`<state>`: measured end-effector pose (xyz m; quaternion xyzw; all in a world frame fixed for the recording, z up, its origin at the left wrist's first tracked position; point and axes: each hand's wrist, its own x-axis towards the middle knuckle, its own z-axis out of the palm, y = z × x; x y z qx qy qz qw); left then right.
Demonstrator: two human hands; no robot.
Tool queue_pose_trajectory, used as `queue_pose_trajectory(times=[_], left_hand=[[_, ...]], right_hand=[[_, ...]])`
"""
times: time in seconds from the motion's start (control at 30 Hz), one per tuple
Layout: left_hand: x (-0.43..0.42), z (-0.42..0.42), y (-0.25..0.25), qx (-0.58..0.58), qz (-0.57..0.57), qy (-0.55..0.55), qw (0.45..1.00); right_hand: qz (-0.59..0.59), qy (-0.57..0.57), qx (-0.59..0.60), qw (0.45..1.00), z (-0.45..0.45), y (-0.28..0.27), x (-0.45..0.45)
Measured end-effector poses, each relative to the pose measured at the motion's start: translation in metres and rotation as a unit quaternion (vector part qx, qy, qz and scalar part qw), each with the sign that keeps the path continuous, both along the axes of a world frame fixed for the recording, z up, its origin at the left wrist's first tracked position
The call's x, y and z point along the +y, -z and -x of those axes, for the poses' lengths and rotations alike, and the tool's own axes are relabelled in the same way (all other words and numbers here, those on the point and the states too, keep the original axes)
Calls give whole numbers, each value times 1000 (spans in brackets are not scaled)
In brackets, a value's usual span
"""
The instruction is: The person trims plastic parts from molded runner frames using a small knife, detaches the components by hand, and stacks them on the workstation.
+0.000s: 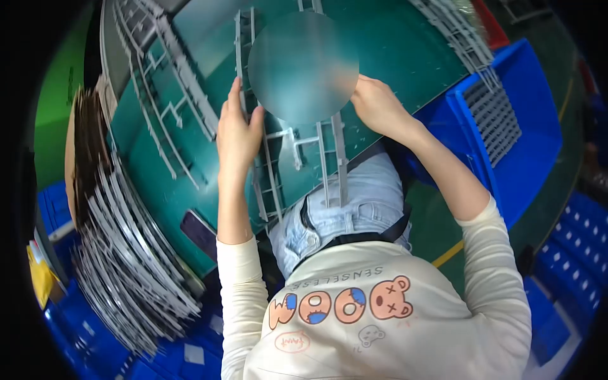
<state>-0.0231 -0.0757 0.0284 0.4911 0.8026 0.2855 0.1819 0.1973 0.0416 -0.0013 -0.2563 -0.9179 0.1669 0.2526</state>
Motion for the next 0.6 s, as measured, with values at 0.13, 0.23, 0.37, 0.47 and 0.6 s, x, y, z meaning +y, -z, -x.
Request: queue_pose_trajectory(times=[0.13, 0.23, 0.37, 0.47, 0.6], left_hand=[[-16, -15, -8, 65, 144, -80, 984], [-20, -14, -6, 98, 22, -71, 992], [-12, -22, 0, 141, -107, -11, 984], [0, -31, 2, 187, -122, 115, 968], [4, -29, -8, 71, 47, 121, 989]], right_hand=[[589, 120, 116, 791, 4, -29, -23], [643, 103, 179, 737, 10, -23, -28], [649, 105, 216, 722, 19, -24, -36], [517, 136, 130, 835, 37, -31, -43], [433, 105, 144, 884, 50, -27, -52]])
